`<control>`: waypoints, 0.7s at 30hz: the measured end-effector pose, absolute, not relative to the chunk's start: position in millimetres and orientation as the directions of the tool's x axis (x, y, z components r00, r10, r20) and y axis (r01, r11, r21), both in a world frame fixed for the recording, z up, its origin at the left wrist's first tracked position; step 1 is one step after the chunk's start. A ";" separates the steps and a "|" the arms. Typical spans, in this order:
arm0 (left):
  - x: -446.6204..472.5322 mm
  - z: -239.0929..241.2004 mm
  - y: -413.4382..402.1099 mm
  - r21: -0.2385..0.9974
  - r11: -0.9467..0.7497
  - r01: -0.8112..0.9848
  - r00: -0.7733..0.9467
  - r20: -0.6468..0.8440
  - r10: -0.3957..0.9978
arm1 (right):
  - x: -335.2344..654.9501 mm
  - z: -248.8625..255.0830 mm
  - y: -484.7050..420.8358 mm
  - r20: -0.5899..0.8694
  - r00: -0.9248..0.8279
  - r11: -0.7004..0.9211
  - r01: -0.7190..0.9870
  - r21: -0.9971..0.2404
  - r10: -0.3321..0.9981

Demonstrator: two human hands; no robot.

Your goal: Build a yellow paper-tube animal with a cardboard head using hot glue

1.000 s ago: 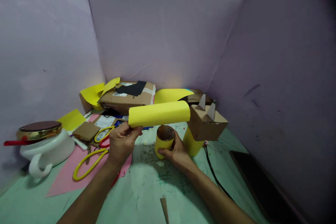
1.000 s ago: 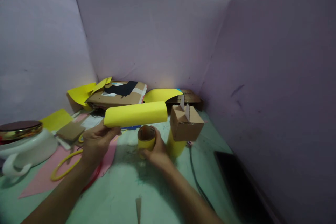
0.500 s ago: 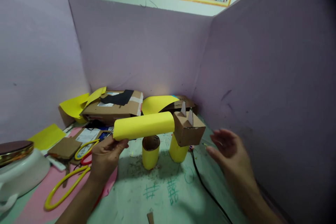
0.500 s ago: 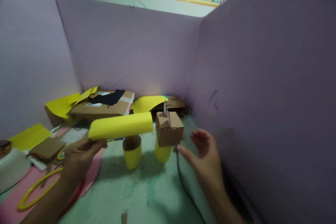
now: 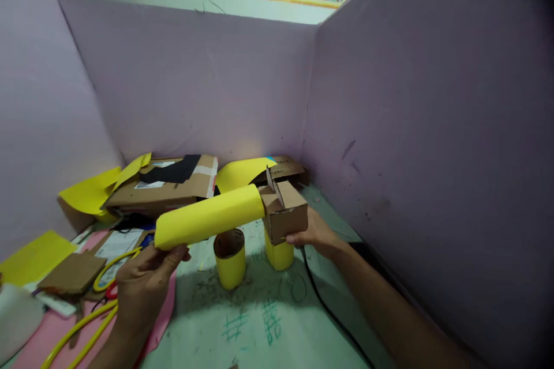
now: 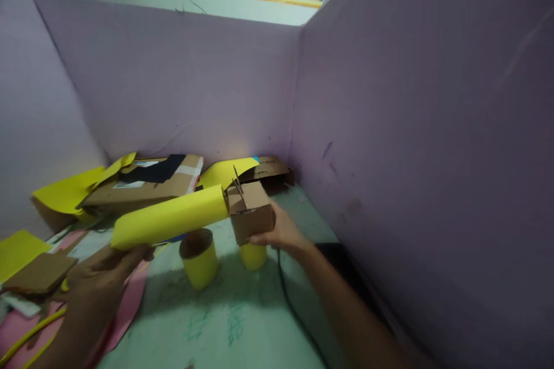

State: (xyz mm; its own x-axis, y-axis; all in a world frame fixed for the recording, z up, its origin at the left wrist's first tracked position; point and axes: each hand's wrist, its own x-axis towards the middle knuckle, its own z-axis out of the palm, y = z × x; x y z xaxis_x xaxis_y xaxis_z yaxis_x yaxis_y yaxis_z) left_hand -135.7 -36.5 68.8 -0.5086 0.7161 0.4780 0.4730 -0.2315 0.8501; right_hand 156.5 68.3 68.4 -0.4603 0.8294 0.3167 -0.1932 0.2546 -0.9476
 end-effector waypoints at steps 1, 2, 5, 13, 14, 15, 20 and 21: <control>-135.9 68.0 -36.9 0.847 -0.226 0.480 -0.507 0.479 0.716 | 159.8 67.2 69.6 0.314 -0.456 0.252 -0.193 -0.948 0.833; -135.6 67.9 -37.3 0.845 -0.223 0.486 -0.503 0.479 0.720 | 163.6 66.2 70.5 0.313 -0.448 0.251 -0.194 -0.948 0.837; -133.0 70.3 -38.0 0.846 -0.209 0.491 -0.504 0.471 0.724 | 174.9 63.6 72.4 0.316 -0.414 0.249 -0.208 -0.946 0.854; -132.4 71.2 -35.1 0.855 -0.219 0.470 -0.506 0.465 0.726 | 179.2 46.4 73.2 0.353 -0.396 0.251 -0.286 -0.925 0.848; -132.0 70.8 -34.8 0.853 -0.224 0.471 -0.502 0.467 0.728 | 178.5 44.7 72.7 0.357 -0.395 0.253 -0.291 -0.922 0.846; -130.7 70.9 -34.6 0.852 -0.228 0.471 -0.498 0.470 0.729 | 178.0 43.3 72.2 0.359 -0.397 0.254 -0.294 -0.922 0.845; -115.4 79.1 -36.2 0.879 -0.216 0.425 -0.532 0.436 0.726 | 179.4 41.0 71.8 0.378 -0.404 0.264 -0.309 -0.914 0.833; -112.1 81.6 -37.0 0.889 -0.207 0.408 -0.539 0.418 0.731 | 179.8 41.0 71.8 0.383 -0.406 0.267 -0.314 -0.911 0.830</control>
State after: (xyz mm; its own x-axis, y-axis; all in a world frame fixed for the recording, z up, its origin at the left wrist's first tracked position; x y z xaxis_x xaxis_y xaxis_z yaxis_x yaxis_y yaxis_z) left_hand -112.1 -37.0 81.6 -0.5394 0.7310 0.4179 0.4077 -0.2075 0.8892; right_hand 179.8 71.8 41.0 -0.4064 0.8296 0.3830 -0.3139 0.2669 -0.9112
